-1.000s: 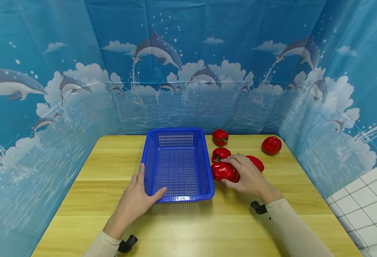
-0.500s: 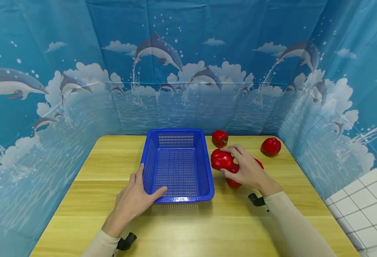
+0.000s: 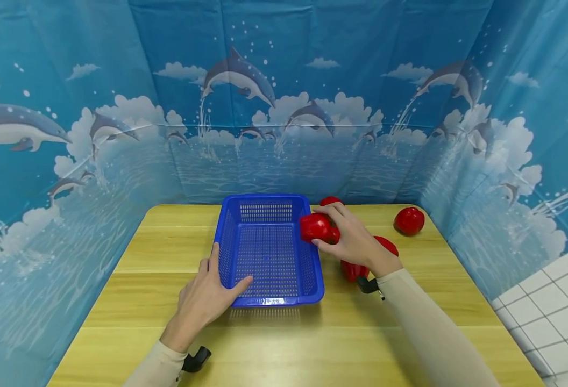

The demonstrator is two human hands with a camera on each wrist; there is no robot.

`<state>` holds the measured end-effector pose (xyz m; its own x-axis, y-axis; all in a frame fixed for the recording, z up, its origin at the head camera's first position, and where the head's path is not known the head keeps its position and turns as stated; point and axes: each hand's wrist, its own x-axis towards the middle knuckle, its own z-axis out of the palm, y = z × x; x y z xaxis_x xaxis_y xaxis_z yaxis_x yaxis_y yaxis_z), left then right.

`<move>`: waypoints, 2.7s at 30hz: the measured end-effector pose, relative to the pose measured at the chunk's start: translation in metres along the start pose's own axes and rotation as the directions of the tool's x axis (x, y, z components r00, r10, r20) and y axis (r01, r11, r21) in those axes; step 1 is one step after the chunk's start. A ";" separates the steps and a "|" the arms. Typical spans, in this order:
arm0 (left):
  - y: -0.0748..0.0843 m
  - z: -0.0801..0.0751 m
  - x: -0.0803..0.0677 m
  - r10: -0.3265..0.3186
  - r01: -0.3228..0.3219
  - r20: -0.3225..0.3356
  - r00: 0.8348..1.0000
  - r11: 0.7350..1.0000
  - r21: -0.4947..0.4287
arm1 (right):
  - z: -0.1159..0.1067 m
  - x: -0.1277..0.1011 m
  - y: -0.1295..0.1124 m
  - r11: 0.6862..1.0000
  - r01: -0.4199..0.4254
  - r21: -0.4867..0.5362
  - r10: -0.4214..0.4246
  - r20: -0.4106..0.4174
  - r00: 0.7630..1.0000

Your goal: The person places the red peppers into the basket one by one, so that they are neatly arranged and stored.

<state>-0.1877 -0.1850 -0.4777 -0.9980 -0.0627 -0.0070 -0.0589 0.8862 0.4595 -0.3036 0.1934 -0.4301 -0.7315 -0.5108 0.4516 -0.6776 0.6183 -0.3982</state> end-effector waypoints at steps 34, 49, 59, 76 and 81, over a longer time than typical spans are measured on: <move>-0.003 0.004 0.002 0.003 -0.002 -0.019 1.000 1.000 0.023 | 0.076 0.124 -0.018 0.981 -0.026 0.190 0.008 0.096 0.995; -0.004 0.003 0.004 -0.009 0.008 -0.018 1.000 1.000 -0.026 | 0.113 0.147 -0.010 0.947 -0.213 0.241 0.160 0.222 0.962; -0.002 0.004 0.004 0.003 -0.004 -0.031 1.000 0.999 -0.041 | 0.131 0.156 -0.016 0.922 -0.322 0.215 0.262 0.267 0.927; -0.003 0.008 0.003 0.014 -0.016 -0.040 0.999 0.999 -0.037 | 0.149 0.155 -0.021 0.928 -0.333 0.169 0.255 0.365 0.896; -0.004 0.006 0.004 0.006 -0.008 -0.045 0.999 0.999 -0.048 | 0.151 0.157 -0.027 0.915 -0.368 0.163 0.288 0.375 0.881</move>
<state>-0.1911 -0.1865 -0.4847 -0.9963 -0.0782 0.0359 -0.0498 0.8638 0.5014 -0.4117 0.0071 -0.4690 -0.8680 -0.4962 -0.0162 -0.3631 0.6568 -0.6608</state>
